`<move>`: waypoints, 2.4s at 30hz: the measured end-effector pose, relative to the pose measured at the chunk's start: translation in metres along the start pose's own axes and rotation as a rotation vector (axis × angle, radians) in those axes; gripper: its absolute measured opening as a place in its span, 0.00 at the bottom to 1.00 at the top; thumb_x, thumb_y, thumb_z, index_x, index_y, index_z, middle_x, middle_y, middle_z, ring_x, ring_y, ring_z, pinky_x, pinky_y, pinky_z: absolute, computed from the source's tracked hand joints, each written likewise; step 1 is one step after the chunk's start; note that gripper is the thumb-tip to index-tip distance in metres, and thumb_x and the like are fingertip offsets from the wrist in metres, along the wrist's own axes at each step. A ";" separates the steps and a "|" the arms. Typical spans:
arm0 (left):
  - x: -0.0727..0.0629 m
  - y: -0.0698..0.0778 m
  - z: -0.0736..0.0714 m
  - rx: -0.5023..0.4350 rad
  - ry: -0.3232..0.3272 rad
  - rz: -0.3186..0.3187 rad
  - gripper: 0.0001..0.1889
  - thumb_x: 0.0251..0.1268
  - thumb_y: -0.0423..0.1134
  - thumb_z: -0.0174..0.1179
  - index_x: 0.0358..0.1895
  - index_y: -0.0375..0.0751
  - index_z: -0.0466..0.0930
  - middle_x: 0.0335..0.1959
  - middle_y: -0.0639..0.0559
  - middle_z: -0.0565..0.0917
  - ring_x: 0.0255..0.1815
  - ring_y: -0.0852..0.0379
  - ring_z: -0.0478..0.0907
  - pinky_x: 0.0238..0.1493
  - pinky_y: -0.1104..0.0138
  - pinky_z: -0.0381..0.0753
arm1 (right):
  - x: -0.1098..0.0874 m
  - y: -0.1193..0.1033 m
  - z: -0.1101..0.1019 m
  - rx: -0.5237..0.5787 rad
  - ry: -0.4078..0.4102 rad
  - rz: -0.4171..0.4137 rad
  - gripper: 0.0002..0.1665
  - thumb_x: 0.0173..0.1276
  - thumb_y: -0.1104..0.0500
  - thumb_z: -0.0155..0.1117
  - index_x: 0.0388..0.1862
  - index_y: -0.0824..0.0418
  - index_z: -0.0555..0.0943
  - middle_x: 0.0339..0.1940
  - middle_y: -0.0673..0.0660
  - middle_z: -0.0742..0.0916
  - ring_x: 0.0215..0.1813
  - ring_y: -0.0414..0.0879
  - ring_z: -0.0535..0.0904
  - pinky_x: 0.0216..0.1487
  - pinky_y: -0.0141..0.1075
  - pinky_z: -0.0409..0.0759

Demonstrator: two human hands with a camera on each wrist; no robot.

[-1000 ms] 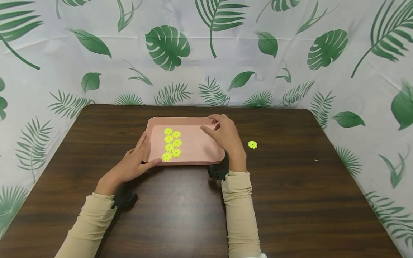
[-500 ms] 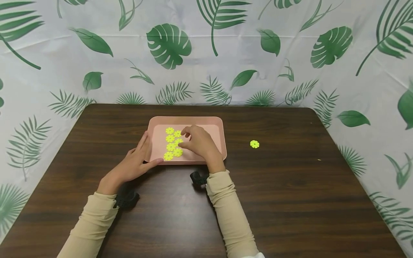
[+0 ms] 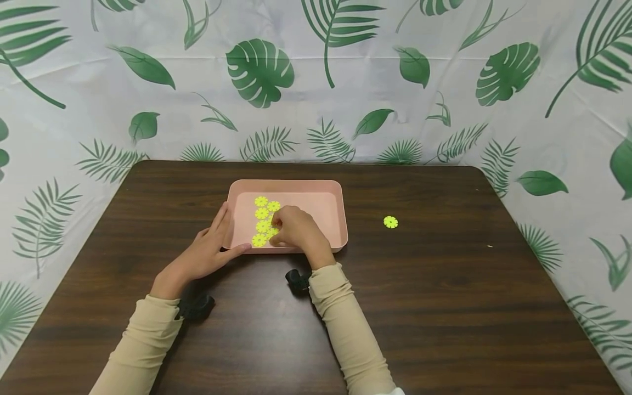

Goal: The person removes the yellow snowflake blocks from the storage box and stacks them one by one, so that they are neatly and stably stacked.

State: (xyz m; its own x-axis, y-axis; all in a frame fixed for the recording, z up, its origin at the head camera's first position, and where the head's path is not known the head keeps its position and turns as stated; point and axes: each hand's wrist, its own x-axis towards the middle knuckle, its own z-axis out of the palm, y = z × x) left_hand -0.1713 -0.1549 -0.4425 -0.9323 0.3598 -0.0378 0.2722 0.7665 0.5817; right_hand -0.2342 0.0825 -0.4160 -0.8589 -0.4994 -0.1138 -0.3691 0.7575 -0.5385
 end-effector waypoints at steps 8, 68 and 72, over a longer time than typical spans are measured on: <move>0.000 0.000 -0.001 -0.019 0.000 0.006 0.54 0.74 0.65 0.54 0.84 0.34 0.34 0.85 0.41 0.28 0.86 0.44 0.34 0.73 0.31 0.48 | 0.002 0.001 0.001 -0.021 -0.017 0.011 0.21 0.59 0.59 0.82 0.51 0.63 0.89 0.45 0.56 0.88 0.44 0.49 0.81 0.55 0.43 0.82; -0.001 0.000 -0.001 -0.017 -0.006 -0.003 0.56 0.74 0.66 0.54 0.84 0.33 0.32 0.85 0.39 0.29 0.85 0.41 0.42 0.73 0.31 0.48 | -0.003 0.013 -0.004 0.017 -0.018 -0.082 0.22 0.60 0.60 0.82 0.52 0.65 0.87 0.36 0.55 0.85 0.38 0.48 0.78 0.46 0.37 0.80; 0.000 -0.001 -0.001 -0.009 -0.011 -0.004 0.56 0.74 0.66 0.54 0.84 0.33 0.32 0.85 0.40 0.28 0.85 0.41 0.42 0.73 0.31 0.48 | -0.006 0.018 -0.008 0.016 0.015 -0.108 0.22 0.60 0.60 0.82 0.52 0.66 0.87 0.36 0.56 0.85 0.38 0.47 0.80 0.47 0.38 0.81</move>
State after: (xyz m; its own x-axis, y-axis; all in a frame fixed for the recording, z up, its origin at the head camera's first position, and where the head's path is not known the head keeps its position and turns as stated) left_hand -0.1713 -0.1560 -0.4424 -0.9307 0.3625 -0.0486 0.2665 0.7632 0.5886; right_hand -0.2382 0.1019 -0.4184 -0.8195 -0.5716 -0.0417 -0.4543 0.6923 -0.5607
